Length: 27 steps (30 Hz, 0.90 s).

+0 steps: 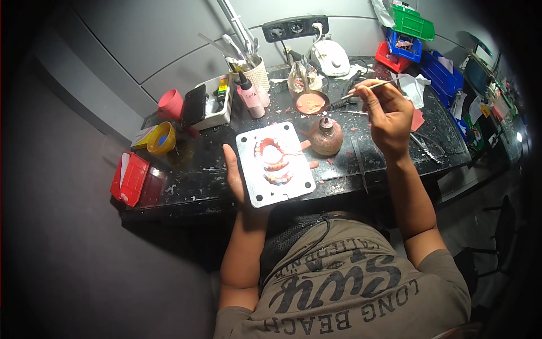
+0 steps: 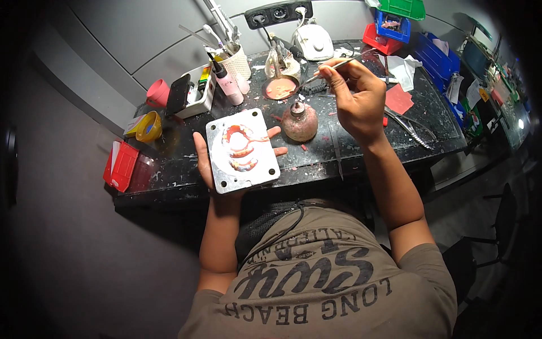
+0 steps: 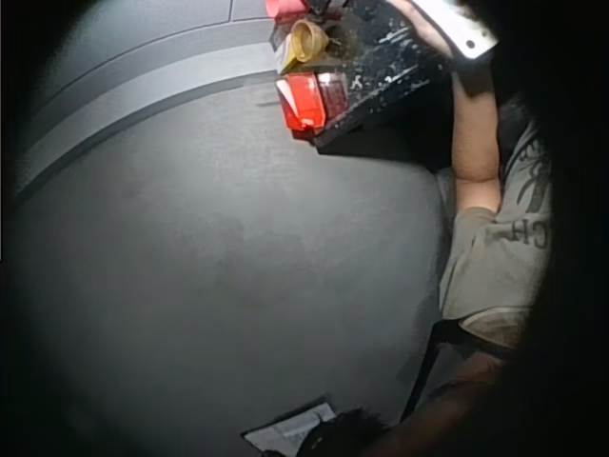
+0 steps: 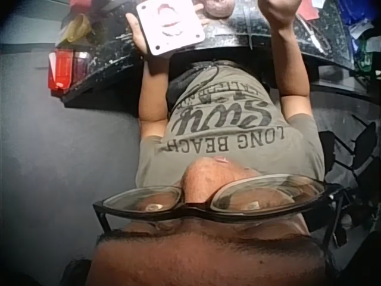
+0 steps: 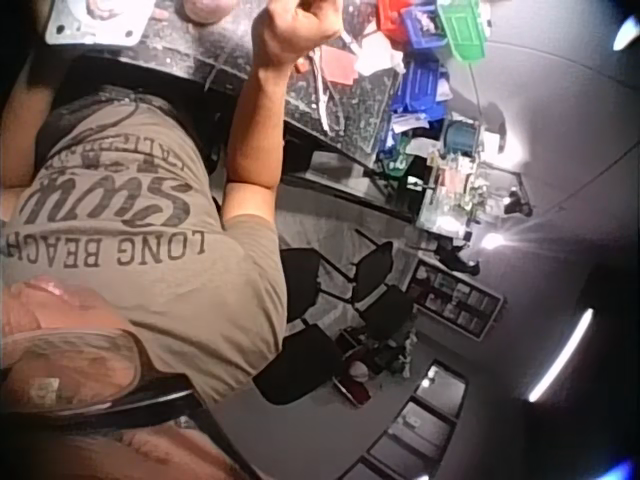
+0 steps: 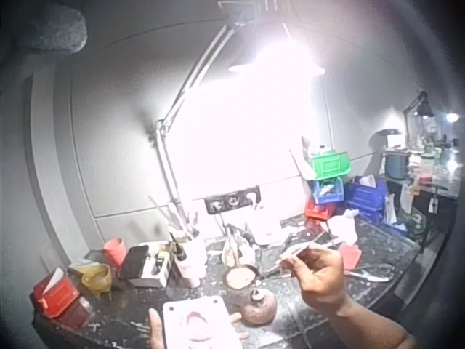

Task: The person applies a red composite material to a dental prosthetic mounted on a metal base, using a fine tool to spread and shape the material along the gum line of the teeth.

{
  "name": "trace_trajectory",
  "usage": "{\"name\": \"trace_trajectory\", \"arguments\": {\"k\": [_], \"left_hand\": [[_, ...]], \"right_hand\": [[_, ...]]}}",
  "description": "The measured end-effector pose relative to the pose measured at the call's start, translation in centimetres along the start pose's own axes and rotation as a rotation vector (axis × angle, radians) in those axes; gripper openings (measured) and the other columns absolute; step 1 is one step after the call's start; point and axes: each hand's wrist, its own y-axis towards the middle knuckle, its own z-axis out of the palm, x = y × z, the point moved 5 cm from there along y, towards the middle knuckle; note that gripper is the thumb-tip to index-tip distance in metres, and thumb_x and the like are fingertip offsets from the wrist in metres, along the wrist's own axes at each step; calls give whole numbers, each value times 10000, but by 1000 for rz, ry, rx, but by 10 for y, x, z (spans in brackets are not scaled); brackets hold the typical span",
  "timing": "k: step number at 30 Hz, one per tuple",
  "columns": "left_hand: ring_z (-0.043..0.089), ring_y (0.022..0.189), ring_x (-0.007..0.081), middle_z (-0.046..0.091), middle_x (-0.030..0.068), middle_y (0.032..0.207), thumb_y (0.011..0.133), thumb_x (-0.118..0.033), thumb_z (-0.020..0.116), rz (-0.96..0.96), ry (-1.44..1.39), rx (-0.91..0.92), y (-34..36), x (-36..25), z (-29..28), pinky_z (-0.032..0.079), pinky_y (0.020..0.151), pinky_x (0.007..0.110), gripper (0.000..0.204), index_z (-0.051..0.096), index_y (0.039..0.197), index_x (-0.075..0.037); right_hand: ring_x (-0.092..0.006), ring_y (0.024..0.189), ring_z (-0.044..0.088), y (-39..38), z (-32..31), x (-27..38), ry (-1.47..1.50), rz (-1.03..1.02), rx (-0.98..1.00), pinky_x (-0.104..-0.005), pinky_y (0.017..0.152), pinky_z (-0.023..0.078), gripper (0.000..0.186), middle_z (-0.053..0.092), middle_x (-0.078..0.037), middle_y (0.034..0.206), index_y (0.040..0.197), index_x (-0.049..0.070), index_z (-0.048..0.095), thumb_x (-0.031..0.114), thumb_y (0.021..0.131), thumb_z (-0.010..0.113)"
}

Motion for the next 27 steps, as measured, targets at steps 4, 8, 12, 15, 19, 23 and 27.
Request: {"name": "trace_trajectory", "arguments": {"k": [4,8,12,15,19,23,27], "left_hand": [[413,1457,586,373,439,1575,976,-861,340,-30,-15,31,-1,-1,-1,374,1112,802,1130,293,1624,64],[387,1471,595,344,438,1596,974,-863,341,-13,9,-2,-1,1,0,369,1118,799,1138,276,1632,63],[407,1452,608,334,454,1591,971,-870,332,-36,62,-21,-1,-1,0,387,1110,788,1147,269,1634,63],[434,1416,635,324,478,1581,967,-876,329,-23,2,4,0,0,-1,389,1101,790,1152,264,1637,59],[442,1385,670,315,494,1573,961,-883,332,-30,-37,1,0,-1,-3,387,1092,796,1158,257,1645,48],[165,1548,627,262,367,1677,962,-872,357,-73,1,109,-1,-1,-5,200,1143,876,1156,231,1663,38],[378,1403,707,260,481,1610,948,-891,357,-52,-145,17,-1,0,-3,339,1112,812,1178,225,1662,37]], "right_hand": [[-59,783,627,-16,8,13,190,12,125,-211,686,494,110,775,-66,964,1075,-47,735,50,1044,691],[-158,861,744,-33,18,25,221,-107,257,-281,762,580,37,790,-115,977,986,-52,727,-21,984,708],[-267,912,799,-38,22,32,172,-202,358,-353,804,630,53,801,-160,1016,925,-57,717,-98,892,712],[-286,920,801,-39,25,31,171,-243,379,-365,809,633,121,800,-161,1021,911,-59,715,-151,833,705],[-312,929,800,-41,25,30,120,-260,406,-379,819,631,187,800,-158,1026,908,-51,707,-186,782,678],[-322,934,797,-42,23,32,94,-286,415,-379,824,627,204,801,-153,1030,906,-45,698,-196,770,667],[-322,932,794,-42,22,32,103,-272,406,-377,823,624,206,800,-152,1030,910,-48,701,-196,772,669]]}}
